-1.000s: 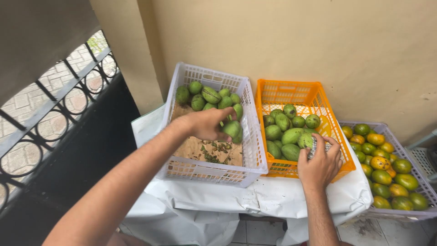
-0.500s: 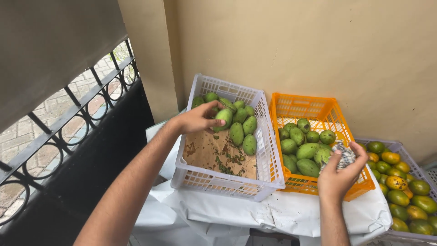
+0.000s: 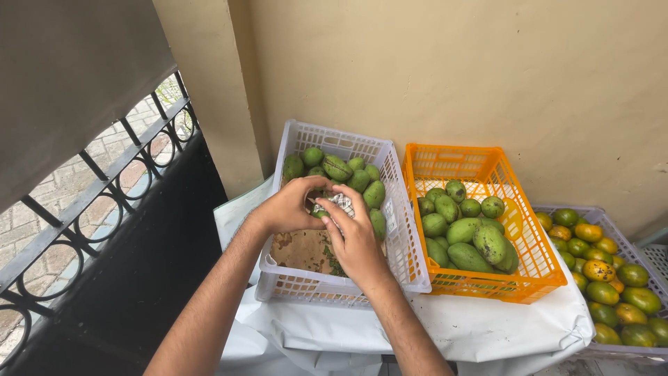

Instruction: The person picks green mangoes from a white crate and wipes each one with a cloth. The person rotates the mangoes to clean different sides and places them back into the crate. The process is repeated for several mangoes.

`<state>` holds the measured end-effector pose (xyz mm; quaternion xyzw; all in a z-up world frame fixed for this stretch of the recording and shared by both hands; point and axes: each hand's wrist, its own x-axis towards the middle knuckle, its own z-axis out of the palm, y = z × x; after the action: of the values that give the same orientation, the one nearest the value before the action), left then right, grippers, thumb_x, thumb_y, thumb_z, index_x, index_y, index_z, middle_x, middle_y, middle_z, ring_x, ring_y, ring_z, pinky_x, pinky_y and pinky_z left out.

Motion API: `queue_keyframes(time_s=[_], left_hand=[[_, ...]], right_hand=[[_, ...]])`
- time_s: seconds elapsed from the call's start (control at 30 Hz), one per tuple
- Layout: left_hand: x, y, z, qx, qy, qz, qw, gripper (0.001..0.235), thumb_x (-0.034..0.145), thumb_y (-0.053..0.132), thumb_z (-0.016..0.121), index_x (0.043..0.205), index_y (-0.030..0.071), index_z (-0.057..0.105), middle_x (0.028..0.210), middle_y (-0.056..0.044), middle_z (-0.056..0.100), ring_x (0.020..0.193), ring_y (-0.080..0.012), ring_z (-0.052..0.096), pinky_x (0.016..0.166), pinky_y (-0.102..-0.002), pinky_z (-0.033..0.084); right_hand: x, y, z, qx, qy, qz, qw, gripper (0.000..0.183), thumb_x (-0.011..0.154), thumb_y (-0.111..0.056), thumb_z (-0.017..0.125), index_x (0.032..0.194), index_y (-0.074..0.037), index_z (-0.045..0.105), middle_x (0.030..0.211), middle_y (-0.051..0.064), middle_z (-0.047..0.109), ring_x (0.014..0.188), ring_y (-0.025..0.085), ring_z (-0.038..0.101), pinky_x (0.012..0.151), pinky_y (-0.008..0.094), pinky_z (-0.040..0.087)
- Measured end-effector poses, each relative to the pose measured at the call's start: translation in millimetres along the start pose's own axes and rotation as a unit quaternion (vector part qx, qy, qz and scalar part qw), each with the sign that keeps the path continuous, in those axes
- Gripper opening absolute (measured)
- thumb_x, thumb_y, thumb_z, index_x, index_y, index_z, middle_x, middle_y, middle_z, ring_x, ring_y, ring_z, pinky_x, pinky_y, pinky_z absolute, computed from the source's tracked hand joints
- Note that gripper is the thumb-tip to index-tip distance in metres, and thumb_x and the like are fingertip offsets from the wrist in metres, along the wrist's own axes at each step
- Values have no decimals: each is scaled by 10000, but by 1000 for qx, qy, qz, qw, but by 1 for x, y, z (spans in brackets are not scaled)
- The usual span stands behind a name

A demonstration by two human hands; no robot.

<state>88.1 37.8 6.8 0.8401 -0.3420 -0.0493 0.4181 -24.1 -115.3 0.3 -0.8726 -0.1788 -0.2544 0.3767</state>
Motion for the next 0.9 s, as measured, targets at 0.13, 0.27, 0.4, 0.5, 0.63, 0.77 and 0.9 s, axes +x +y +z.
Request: queue_keyframes(time_s=[0.13, 0.27, 0.4, 0.5, 0.63, 0.77, 0.9], left_hand=[[-1, 7, 5, 10, -12, 7, 1000, 502, 636, 201, 895, 1082, 61, 713, 992, -116, 741, 878, -283, 731, 731, -386, 613], [-6, 15, 7, 25, -48, -1, 999, 454, 633, 245, 916, 1013, 56, 758, 922, -113, 777, 767, -263, 718, 680, -372, 609], [-31, 74, 9, 108, -90, -62, 988, 386, 775, 211, 859, 1079, 3, 744, 1004, -162, 767, 810, -307, 746, 706, -381, 632], [-44, 92, 23, 78, -37, -81, 993, 461, 778, 242, 848, 1123, -33, 713, 1049, -185, 747, 834, -312, 737, 719, -427, 591], [-44, 76, 30, 97, -24, -91, 991, 441, 751, 193, 873, 1101, -18, 709, 1057, -192, 732, 959, -374, 743, 784, -436, 612], [-50, 66, 46, 79, 24, -91, 992, 501, 774, 201, 837, 1181, -25, 652, 1098, -240, 714, 1029, -430, 711, 832, -503, 593], [-53, 39, 76, 153, 107, -72, 980, 393, 868, 180, 689, 1207, 73, 521, 940, -237, 745, 901, -440, 741, 772, -568, 589]], right_hand=[[-7, 7, -1, 2, -12, 17, 1000, 321, 1005, -119, 531, 1306, -85, 638, 1414, 177, 479, 1352, 434, 484, 1110, 597, 407], [-15, 11, -7, 27, -13, 21, 999, 326, 1001, -129, 533, 1306, -112, 644, 1361, 137, 498, 1308, 437, 529, 1077, 590, 446], [-26, 23, -17, 111, 4, 35, 993, 283, 993, -124, 548, 1232, -111, 698, 1241, 135, 595, 1245, 415, 588, 1059, 570, 446], [-21, 28, -21, 186, 19, 56, 981, 263, 1023, -132, 499, 1176, -93, 709, 1174, 156, 645, 1201, 391, 619, 1052, 549, 443], [-21, 28, -21, 182, 17, 68, 981, 262, 1014, -126, 521, 1205, -83, 695, 1172, 158, 665, 1196, 390, 625, 1045, 535, 444], [-31, 17, -22, 138, 43, 7, 989, 242, 1008, -154, 549, 1196, -116, 698, 1233, 129, 632, 1225, 387, 605, 1047, 528, 448], [-30, 14, -20, 109, 57, -26, 992, 244, 1011, -146, 547, 1203, -109, 694, 1262, 152, 606, 1227, 421, 593, 1034, 562, 457]])
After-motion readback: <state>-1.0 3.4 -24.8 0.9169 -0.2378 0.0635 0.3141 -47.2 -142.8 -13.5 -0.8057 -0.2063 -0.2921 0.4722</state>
